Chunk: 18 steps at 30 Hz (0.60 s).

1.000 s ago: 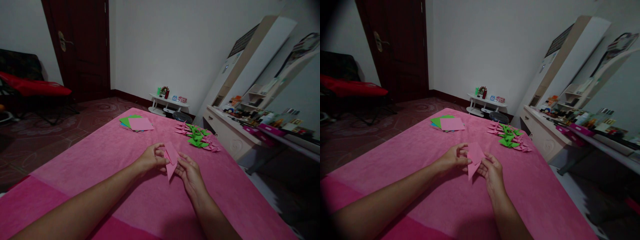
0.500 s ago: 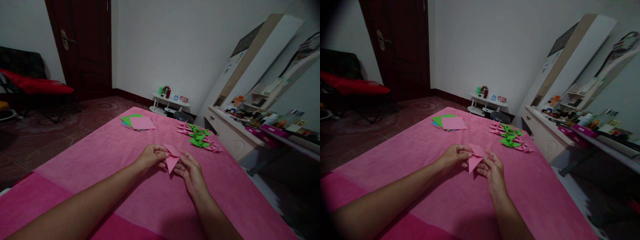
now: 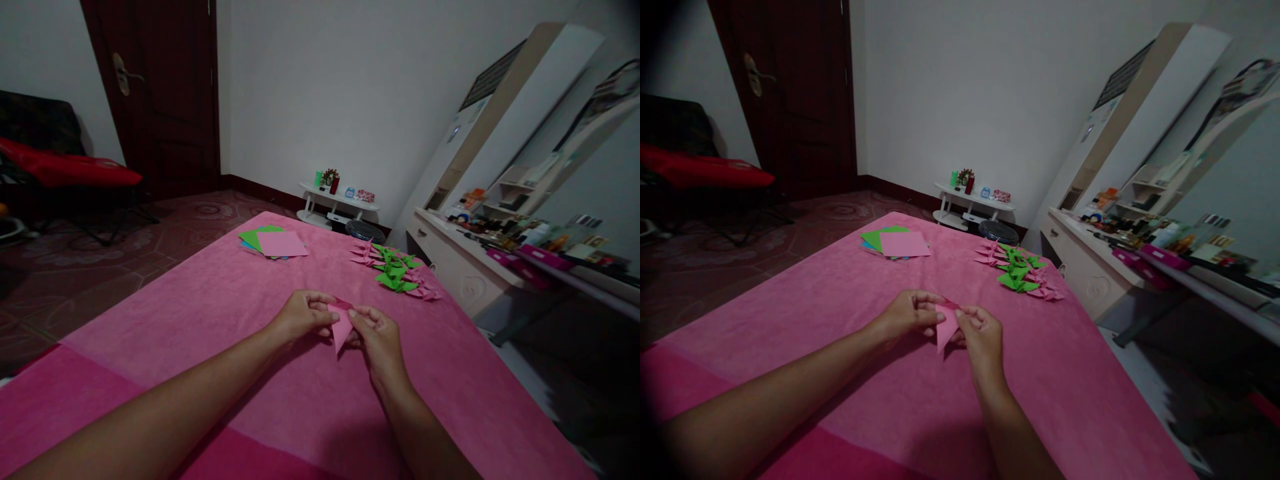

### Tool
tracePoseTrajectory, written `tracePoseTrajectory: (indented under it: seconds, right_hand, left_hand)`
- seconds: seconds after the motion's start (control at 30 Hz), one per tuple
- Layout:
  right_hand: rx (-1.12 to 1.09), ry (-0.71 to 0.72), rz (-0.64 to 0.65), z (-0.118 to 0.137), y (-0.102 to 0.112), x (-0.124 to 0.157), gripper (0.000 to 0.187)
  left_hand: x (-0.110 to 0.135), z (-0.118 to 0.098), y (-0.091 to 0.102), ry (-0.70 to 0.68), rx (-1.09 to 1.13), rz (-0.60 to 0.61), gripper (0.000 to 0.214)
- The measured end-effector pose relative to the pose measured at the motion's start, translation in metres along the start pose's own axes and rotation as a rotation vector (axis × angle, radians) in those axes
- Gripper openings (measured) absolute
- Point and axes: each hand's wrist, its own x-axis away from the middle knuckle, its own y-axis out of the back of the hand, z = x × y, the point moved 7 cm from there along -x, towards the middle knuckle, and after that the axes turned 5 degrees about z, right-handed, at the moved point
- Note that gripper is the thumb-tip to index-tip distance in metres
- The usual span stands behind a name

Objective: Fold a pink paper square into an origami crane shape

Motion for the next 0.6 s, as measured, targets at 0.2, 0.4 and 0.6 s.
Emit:
tracePoseTrajectory:
  seconds: [0.2,0.4,0.6]
  right_hand:
    - [0.06,0.039,0.002,0.007,0.001,0.0,0.029]
    - [0.051,0.033,0.02,0.013,-0.002,0.002,0.033]
    - [-0.003,0.024,0.013,0.025,-0.002,0.005,0.033]
  left_hand:
    - [0.002,-0.003,-0.004,0.026,0.007,0.01,0.042]
    - [0.004,-0.002,0.002,0.116,0.053,-0.054,0.016]
    - [0.004,-0.002,0.008,0.137,0.208,-0.1,0.009]
